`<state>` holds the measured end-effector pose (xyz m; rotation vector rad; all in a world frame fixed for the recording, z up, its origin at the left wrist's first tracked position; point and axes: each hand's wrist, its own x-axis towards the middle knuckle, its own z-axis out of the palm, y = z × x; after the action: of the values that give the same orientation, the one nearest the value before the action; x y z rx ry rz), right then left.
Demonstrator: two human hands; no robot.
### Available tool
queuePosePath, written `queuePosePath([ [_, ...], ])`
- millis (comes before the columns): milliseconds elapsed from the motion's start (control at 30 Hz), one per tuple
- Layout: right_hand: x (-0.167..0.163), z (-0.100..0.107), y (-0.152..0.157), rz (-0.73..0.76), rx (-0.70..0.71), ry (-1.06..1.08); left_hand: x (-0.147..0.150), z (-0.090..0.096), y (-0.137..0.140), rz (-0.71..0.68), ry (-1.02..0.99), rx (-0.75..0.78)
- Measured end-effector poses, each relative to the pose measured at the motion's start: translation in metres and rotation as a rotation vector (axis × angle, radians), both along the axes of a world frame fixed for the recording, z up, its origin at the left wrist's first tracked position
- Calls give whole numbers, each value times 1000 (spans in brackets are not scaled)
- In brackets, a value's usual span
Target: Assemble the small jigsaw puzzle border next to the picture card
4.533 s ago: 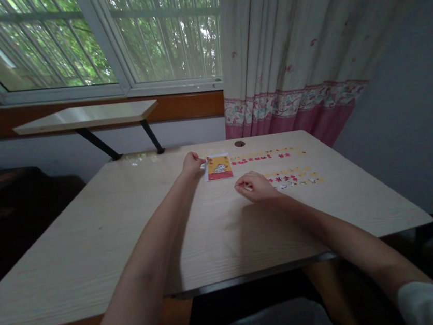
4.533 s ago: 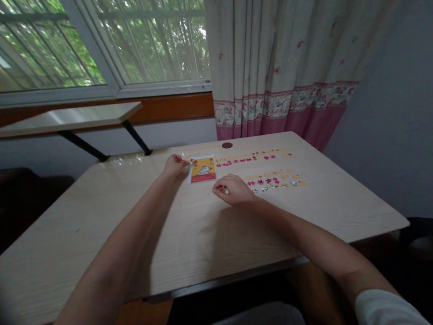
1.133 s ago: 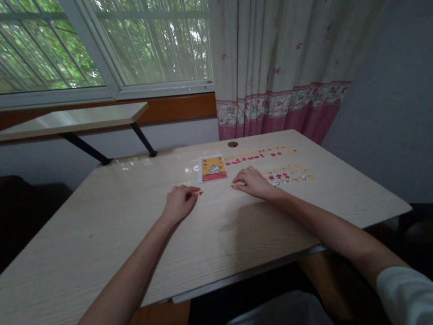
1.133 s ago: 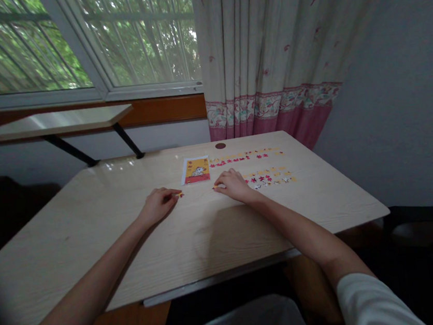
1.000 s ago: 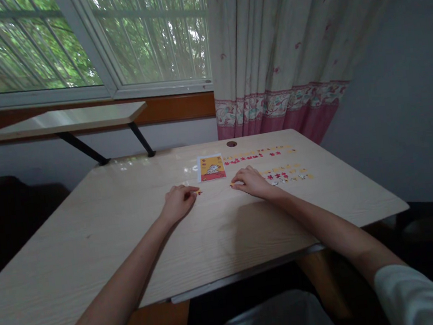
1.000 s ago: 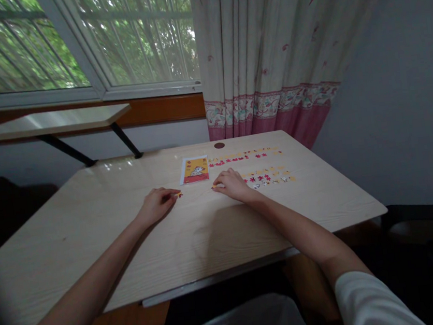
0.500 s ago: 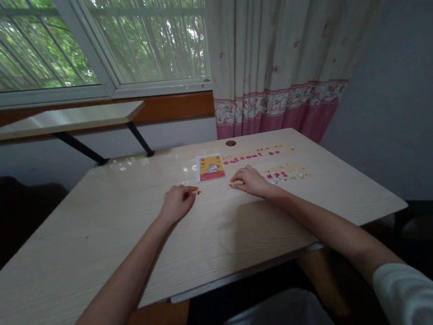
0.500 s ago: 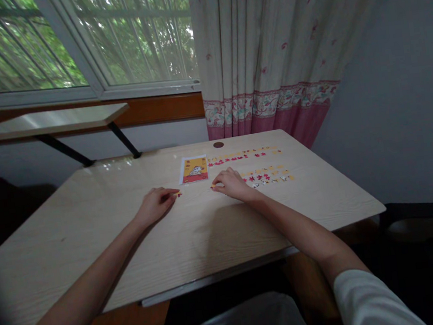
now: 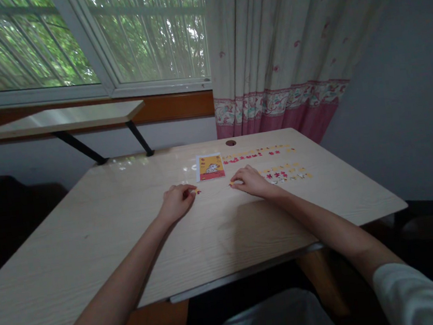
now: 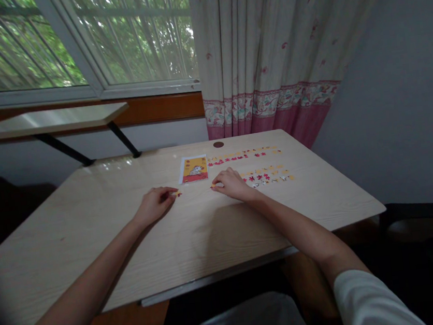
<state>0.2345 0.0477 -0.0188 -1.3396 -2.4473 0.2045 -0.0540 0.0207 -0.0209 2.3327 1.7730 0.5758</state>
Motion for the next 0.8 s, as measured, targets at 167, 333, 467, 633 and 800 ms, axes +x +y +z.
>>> queuePosePath([
  [167,0,-1,1,-1,-3,-8,-1,1,0,3,25,-14],
  [333,0,-1,1,7,-3,3,-1,1,-1,18,33,-8],
  [467,1,-2,2,16,-6,5,-1,2,-1,13,56,-2],
  [633,2,-2,2,22,-17,11,-1,2,-1,17,63,7],
  [800,3,-3,3,20,-29,29,0,3,-2,14,78,1],
])
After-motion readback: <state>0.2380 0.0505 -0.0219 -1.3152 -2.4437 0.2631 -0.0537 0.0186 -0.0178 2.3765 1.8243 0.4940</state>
